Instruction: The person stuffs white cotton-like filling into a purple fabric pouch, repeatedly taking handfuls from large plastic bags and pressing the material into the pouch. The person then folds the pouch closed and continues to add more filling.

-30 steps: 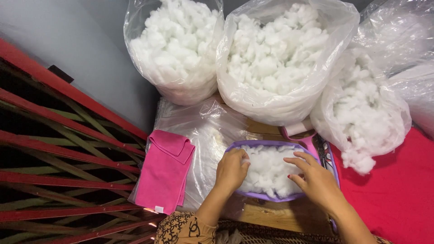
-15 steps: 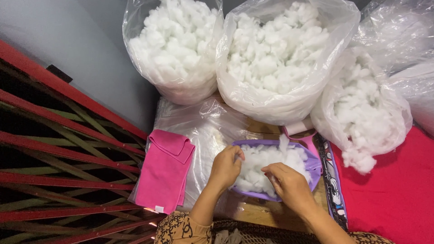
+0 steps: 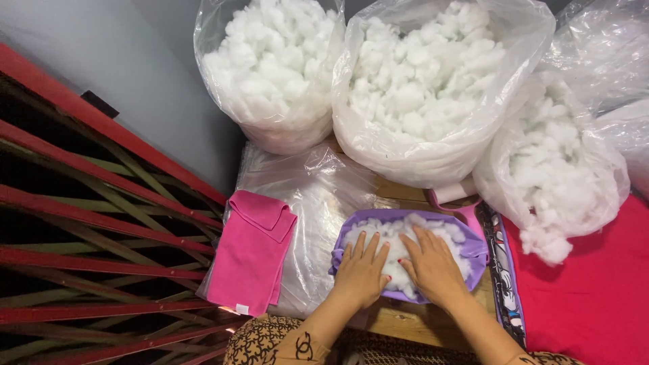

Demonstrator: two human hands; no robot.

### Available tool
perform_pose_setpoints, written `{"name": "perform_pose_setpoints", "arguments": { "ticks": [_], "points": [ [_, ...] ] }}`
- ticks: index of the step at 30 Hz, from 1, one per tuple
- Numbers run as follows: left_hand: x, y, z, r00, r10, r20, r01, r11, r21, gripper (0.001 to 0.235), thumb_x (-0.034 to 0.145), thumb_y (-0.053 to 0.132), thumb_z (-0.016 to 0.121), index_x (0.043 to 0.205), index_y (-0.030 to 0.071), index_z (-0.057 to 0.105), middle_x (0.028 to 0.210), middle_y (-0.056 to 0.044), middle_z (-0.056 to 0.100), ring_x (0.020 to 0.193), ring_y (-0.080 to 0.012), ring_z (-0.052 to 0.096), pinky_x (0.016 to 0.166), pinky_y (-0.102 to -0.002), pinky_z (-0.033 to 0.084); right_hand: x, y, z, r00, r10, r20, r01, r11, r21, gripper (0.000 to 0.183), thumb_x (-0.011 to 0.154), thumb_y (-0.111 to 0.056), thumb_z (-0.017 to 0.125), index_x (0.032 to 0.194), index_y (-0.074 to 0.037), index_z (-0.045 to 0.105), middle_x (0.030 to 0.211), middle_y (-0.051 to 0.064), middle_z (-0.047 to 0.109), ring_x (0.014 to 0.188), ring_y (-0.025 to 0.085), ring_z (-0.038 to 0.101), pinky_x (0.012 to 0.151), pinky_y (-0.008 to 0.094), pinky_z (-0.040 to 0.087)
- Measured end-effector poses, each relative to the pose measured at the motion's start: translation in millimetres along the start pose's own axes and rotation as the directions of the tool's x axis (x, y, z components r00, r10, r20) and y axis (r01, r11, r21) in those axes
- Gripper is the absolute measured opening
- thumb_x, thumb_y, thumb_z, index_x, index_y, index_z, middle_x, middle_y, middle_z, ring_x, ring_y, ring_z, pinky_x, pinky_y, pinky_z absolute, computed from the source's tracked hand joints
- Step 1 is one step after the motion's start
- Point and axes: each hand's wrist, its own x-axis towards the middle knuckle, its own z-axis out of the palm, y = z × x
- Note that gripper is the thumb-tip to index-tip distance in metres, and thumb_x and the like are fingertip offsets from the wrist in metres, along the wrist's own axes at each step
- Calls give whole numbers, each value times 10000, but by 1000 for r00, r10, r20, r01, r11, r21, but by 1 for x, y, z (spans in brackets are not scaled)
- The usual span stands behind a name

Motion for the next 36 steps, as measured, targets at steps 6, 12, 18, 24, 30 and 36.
{"name": "perform_pose_setpoints", "arguments": {
  "ticks": [6, 12, 18, 24, 30, 36],
  "points": [
    [43, -27, 27, 997, -30, -74, 34, 998, 57, 721, 1068, 399, 369, 1653, 195, 2, 1724, -97, -126, 1569, -335, -167, 1264, -511, -54, 1, 31, 46, 996, -62, 62, 79, 937, -339, 662, 1027, -518, 354, 1571, -146, 292, 1625, 135, 326, 1481, 333, 334, 1233, 520, 234],
    [70, -39, 30, 914, 97, -394, -86, 995, 44, 704, 940, 181, 675, 1551, 97, 337, 1641, -206, 255, 1511, -447, 200, 1179, -595, 260, 2, 15, 14, 992, 85, 98, -65, 979, -195, 656, 990, -503, 469, 1551, -183, 351, 1619, 97, 361, 1484, 317, 343, 1206, 529, 282],
    [35, -55, -22, 866, 166, -472, -377, 837, -397, 806, 783, 383, 814, 1508, 194, 516, 1561, -208, 453, 1459, -445, 413, 1178, -549, 367, -10, -3, -39, 981, 32, -191, -39, 999, -36, 684, 828, -471, 640, 1486, -374, 483, 1489, 20, 522, 1417, 293, 461, 1165, 524, 312],
    [47, -93, -13, 874, -167, -457, -45, 908, -418, 421, 879, 181, 603, 1292, 232, 667, 1397, -74, 549, 1222, -321, 602, 1018, -475, 477, -6, -47, -35, 845, -396, -360, 402, 913, -60, 431, 878, -286, 699, 1301, -350, 650, 1424, 124, 590, 1289, 464, 519, 1069, 659, 386],
    [40, -85, -1, 887, -380, -263, 237, 863, -446, 463, 929, 99, 538, 1382, 164, 465, 1208, -253, 565, 1028, -512, 628, 875, -563, 508, 7, -36, 19, 888, -438, -141, 375, 866, -329, 465, 998, -353, 458, 1460, -346, 509, 1567, -17, 455, 1418, 435, 397, 1114, 649, 314],
    [33, -82, 1, 889, -341, -307, 141, 840, -524, 374, 855, -6, 518, 1192, 148, 569, 919, -167, 696, 910, -388, 646, 731, -486, 478, 10, -27, 22, 930, -366, 33, 366, 913, -179, 356, 1033, -398, 444, 1260, -234, 663, 1537, 66, 483, 1430, 451, 377, 1153, 663, 276]
  ]
}}
